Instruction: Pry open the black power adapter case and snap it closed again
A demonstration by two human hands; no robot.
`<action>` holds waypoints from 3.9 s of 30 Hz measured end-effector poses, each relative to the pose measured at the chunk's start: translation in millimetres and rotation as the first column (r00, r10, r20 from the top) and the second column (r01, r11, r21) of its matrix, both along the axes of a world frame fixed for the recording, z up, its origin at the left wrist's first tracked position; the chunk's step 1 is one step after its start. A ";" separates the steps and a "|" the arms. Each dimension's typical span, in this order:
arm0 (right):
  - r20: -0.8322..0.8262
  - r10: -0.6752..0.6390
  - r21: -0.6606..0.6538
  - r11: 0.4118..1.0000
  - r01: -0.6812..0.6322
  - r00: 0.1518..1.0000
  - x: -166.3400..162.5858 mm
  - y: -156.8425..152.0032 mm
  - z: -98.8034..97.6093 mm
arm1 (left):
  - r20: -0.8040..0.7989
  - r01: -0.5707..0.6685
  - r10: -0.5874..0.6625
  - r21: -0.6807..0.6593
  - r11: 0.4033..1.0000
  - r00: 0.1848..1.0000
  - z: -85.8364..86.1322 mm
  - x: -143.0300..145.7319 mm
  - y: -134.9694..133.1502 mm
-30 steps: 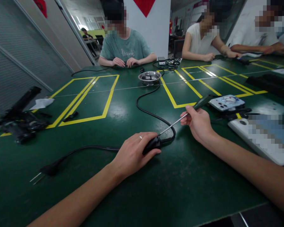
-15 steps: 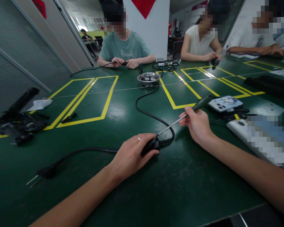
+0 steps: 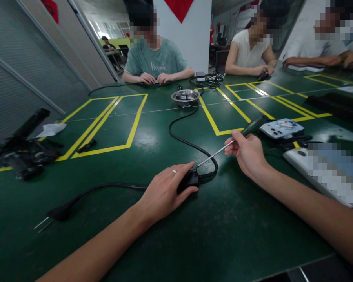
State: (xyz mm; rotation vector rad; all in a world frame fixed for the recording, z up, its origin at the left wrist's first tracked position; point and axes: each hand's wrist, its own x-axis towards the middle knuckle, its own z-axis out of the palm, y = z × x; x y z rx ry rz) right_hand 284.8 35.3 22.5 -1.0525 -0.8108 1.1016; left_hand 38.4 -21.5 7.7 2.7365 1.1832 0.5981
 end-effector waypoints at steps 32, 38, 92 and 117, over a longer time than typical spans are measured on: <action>0.081 0.023 0.042 0.999 -0.026 0.996 -5.8 -5.1 -0.5 | 0.023 0.050 -0.049 -0.060 0.997 0.999 -2.3 -0.3 2.4; 0.095 0.025 0.066 0.997 -0.031 0.995 -5.8 -4.2 -1.2 | 0.085 -0.044 0.046 -0.034 0.998 0.995 -6.8 -2.9 0.4; 0.029 0.084 0.125 0.988 -0.087 0.996 -14.0 -16.6 6.2 | 0.274 -0.217 0.250 -0.143 0.966 0.929 15.2 4.2 9.7; -0.081 0.088 0.089 0.993 -0.080 0.993 1.0 0.9 8.3 | 0.106 -0.025 0.055 -0.260 0.965 0.993 14.4 -8.8 9.8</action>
